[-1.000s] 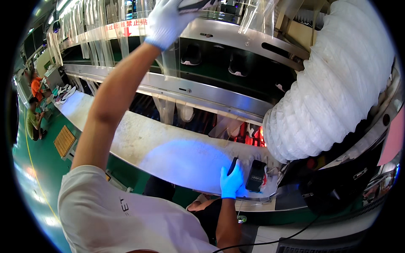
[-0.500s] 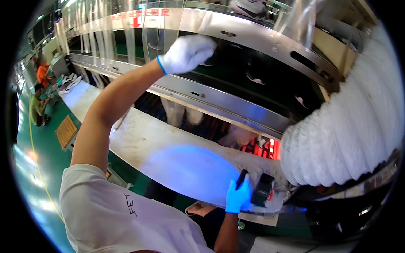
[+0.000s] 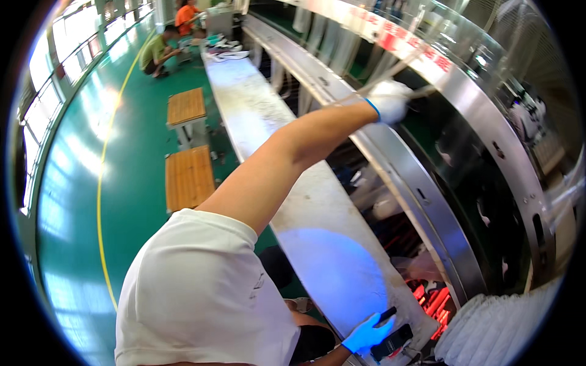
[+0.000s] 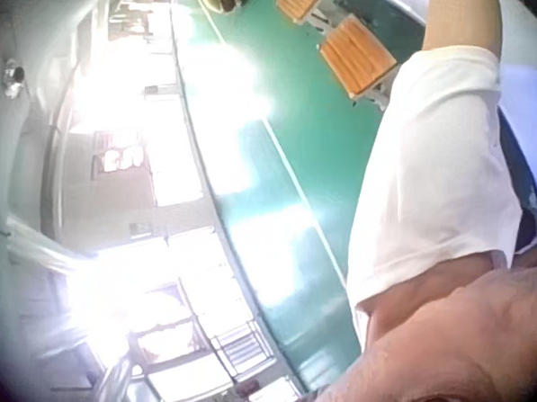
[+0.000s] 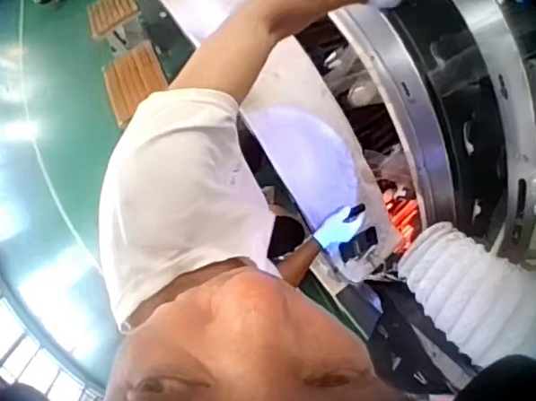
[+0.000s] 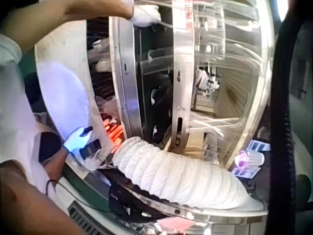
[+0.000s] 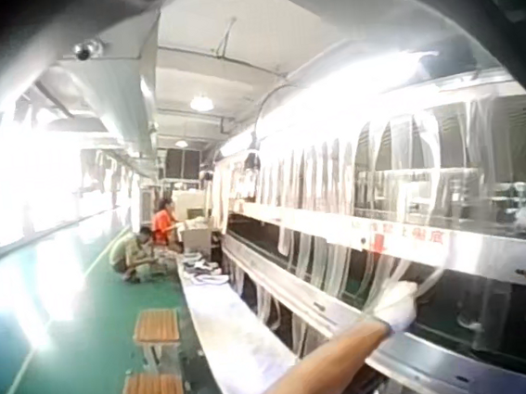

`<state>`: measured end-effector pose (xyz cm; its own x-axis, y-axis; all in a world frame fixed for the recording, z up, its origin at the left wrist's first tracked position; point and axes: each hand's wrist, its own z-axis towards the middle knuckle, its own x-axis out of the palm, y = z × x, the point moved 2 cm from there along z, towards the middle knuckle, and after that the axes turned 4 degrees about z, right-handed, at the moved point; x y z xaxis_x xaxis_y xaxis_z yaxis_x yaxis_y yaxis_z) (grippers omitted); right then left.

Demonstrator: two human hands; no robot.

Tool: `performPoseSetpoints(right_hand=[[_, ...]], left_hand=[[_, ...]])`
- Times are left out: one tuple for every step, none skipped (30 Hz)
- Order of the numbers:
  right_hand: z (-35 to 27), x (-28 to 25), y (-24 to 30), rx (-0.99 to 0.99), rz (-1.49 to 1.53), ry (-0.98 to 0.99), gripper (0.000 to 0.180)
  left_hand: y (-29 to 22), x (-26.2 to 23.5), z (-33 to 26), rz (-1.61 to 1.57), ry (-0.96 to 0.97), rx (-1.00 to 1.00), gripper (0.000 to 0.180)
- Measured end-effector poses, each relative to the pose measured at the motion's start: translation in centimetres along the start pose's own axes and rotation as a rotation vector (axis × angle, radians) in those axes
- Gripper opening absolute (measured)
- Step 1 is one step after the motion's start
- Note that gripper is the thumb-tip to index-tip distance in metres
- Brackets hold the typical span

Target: The person assembles sneakers by pressing the sole to the upper using a small metal tool. They pick up shoes from a conveyor belt, perform the assembly, and place them back on the belt.

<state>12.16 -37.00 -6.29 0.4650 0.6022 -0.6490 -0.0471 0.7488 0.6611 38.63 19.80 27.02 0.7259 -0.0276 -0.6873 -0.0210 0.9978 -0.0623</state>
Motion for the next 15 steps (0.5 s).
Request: performPoseSetpoints(right_hand=[[-0.1,-0.1,0.6,-0.037,-0.030,-0.008,0.061],[-0.2,0.1,0.7,-0.146,-0.131,-0.021,0.065],[-0.4,0.4,0.2,-0.226,-0.183,-0.042,0.070],[-0.9,0.0,0.1,-0.287,-0.184,-0.090,0.071],[-1.5,-0.5,0.1,-0.343,-0.186,-0.140,0.072],[-2.3,-0.9,1.5,-0.423,-0.171,-0.121,0.078],[-3.3,-0.8,4.2,-0.513,-0.130,-0.091,0.085],[-4.3,-0.6,6.4,-0.548,-0.042,-0.061,0.091],[-5.5,-0.1,8.4,-0.520,-0.015,-0.015,0.097],[-6.7,0.0,9.7,-0.521,0.029,-0.024,0.097],[-7.6,0.6,10.2,-0.529,0.076,-0.025,0.097],[-7.4,2.9,8.3,-0.591,0.203,0.133,0.092],[-7.8,3.1,8.2,-0.585,0.295,0.231,0.084],[-7.7,3.0,6.8,-0.558,0.278,0.227,0.083],[-7.7,2.8,5.3,-0.527,0.259,0.219,0.081]], left_hand=[[-2.0,-1.6,-1.8,0.031,-0.092,0.026,0.014],[-2.4,-1.9,-4.5,-0.184,-0.284,0.267,0.014],[-4.7,-2.9,-8.2,-0.382,-0.478,0.397,0.014],[-7.4,-2.1,-11.9,-0.368,-0.294,0.482,0.017],[-10.8,-5.2,-15.8,-0.418,-0.264,0.560,0.017],[-14.3,-6.0,-20.2,-0.266,0.122,0.434,0.015],[-15.4,-6.1,-25.2,-0.357,-0.358,0.631,0.013],[-18.4,-5.6,-29.8,-0.328,-0.386,0.671,0.015],[-20.5,-6.0,-34.2,-0.361,-0.143,0.668,0.015],[-22.8,-6.7,-37.1,-0.565,-0.146,0.633,0.015],[-25.0,-5.4,-39.8,-0.659,0.163,0.627,0.015],[-25.6,-6.4,-40.9,-0.647,0.648,0.533,0.020],[-26.3,-4.3,-43.4,-0.827,0.726,0.471,0.025],[-26.1,-5.3,-42.2,-0.960,0.688,0.460,0.027],[-24.6,-6.1,-40.8,-1.097,0.653,0.448,0.031]])
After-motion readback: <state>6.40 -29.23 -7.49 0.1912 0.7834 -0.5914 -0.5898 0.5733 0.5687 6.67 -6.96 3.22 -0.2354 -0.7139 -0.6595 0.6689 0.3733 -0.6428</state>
